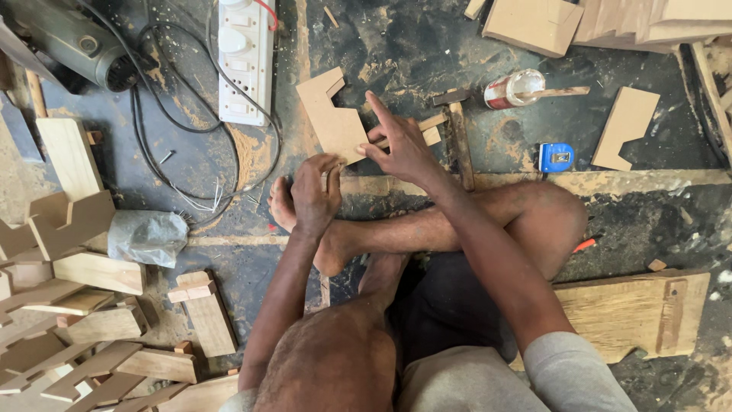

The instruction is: The person sits on the floor and assembles small wooden parts by applying glue and hammering nails. They handle wooden pieces, a hammer, and nails, joining them together one by one.

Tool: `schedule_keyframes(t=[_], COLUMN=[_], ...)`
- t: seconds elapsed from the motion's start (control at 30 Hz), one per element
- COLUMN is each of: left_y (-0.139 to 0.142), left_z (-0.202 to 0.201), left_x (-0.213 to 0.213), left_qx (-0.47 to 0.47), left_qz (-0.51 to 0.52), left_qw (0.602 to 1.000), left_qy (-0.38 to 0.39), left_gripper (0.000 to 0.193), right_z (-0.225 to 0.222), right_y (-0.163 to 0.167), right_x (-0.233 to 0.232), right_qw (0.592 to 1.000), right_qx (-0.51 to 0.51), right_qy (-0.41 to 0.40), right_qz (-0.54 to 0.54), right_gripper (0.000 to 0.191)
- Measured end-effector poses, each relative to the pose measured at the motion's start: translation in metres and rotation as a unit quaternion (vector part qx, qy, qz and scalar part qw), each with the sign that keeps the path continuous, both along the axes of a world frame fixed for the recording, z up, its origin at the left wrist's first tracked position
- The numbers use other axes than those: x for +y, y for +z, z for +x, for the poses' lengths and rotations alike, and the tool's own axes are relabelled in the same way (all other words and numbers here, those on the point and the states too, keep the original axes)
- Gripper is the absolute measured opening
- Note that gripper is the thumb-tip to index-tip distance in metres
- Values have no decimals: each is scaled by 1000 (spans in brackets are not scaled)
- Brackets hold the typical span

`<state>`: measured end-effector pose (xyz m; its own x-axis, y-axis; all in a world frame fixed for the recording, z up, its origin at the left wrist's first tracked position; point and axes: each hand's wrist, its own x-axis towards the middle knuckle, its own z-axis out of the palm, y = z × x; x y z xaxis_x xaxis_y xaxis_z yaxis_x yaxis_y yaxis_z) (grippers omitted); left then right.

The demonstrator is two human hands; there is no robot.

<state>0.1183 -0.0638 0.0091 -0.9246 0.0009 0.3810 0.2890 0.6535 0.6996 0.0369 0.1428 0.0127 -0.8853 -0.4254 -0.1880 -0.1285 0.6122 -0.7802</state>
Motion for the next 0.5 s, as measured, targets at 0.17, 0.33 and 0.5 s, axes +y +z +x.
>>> schedule_keyframes(t=[0.17, 0.33, 0.5], left_y=[16, 21, 17], left_z=[-5, -9, -8], left_x=[3, 3, 2], left_qx=[45, 58, 63], left_qz=[-20, -11, -3], left_qw=[998, 998, 997], left_qy=[-28, -37, -36], left_gripper=[23, 22, 20], right_z=[1, 1, 1], right_y=[-1, -1, 4], right_x=[-1, -2, -2], right_qw=[1000, 1000, 1000], right_qx=[17, 19, 17], right_qy=[2, 0, 0], right_qz=[-4, -15, -13], right_gripper=[97, 97, 97])
